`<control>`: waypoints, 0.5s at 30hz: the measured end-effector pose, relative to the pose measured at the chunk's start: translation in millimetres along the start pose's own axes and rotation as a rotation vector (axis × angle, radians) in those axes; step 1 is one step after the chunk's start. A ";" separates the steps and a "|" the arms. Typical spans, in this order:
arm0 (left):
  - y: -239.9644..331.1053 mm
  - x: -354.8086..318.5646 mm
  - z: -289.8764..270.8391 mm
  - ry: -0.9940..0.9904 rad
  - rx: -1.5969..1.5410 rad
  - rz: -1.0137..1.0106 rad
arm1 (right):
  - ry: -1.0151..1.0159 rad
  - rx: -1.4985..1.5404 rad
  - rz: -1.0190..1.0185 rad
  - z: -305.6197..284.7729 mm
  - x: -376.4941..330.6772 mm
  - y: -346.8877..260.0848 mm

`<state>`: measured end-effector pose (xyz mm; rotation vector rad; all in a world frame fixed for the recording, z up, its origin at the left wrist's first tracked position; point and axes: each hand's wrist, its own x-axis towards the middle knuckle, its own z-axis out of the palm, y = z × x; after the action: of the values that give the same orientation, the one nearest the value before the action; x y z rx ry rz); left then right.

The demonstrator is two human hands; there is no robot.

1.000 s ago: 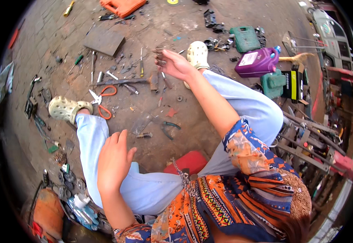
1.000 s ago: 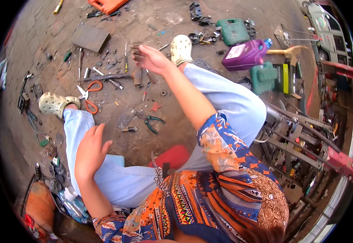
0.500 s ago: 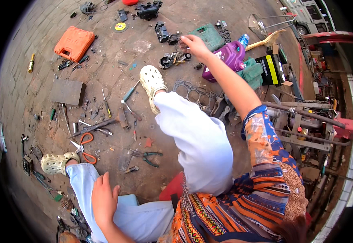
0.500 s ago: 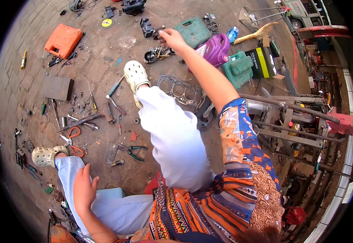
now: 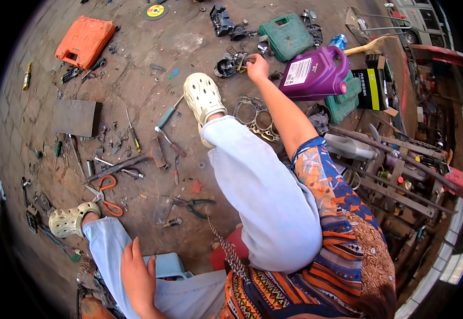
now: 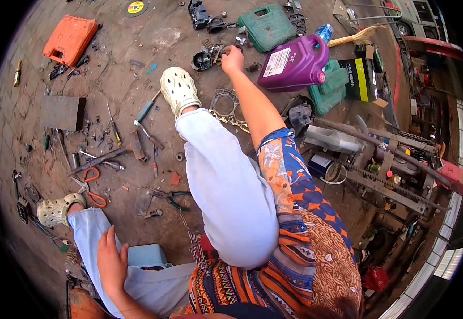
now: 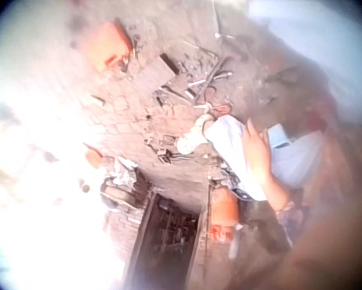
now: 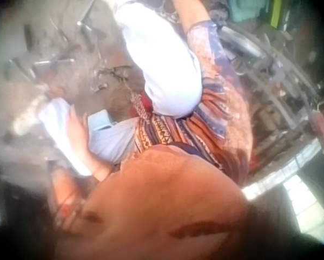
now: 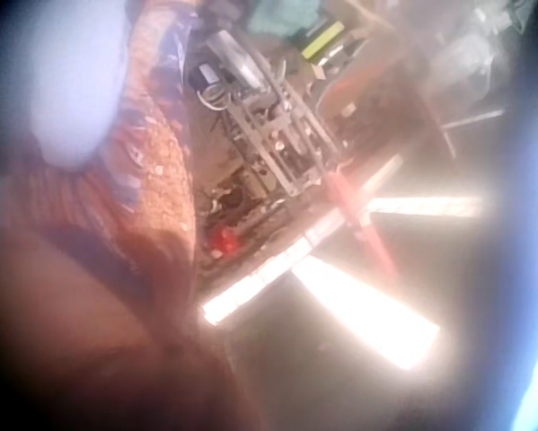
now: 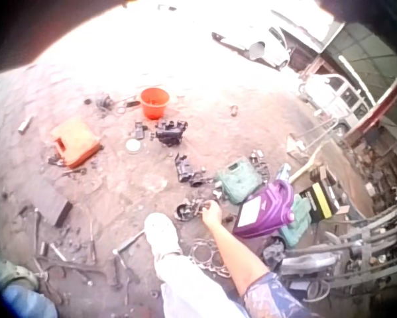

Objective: The person sits on a low stool and assembles small mechanical parts, including springs and metal components, using hands and a screwdriver. The person picks up parts from the floor, fits them together, and places the assembled unit down.

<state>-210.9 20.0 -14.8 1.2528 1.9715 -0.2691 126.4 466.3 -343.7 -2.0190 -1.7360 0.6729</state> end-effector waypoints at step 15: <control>8.8 3.7 -2.2 -0.088 -0.020 0.013 | -0.030 -0.339 -0.402 21.5 28.9 -43.6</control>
<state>-205.4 28.0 -14.0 1.2203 1.8862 -0.2923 82.2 501.3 -338.7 -1.7718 -2.3106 0.2943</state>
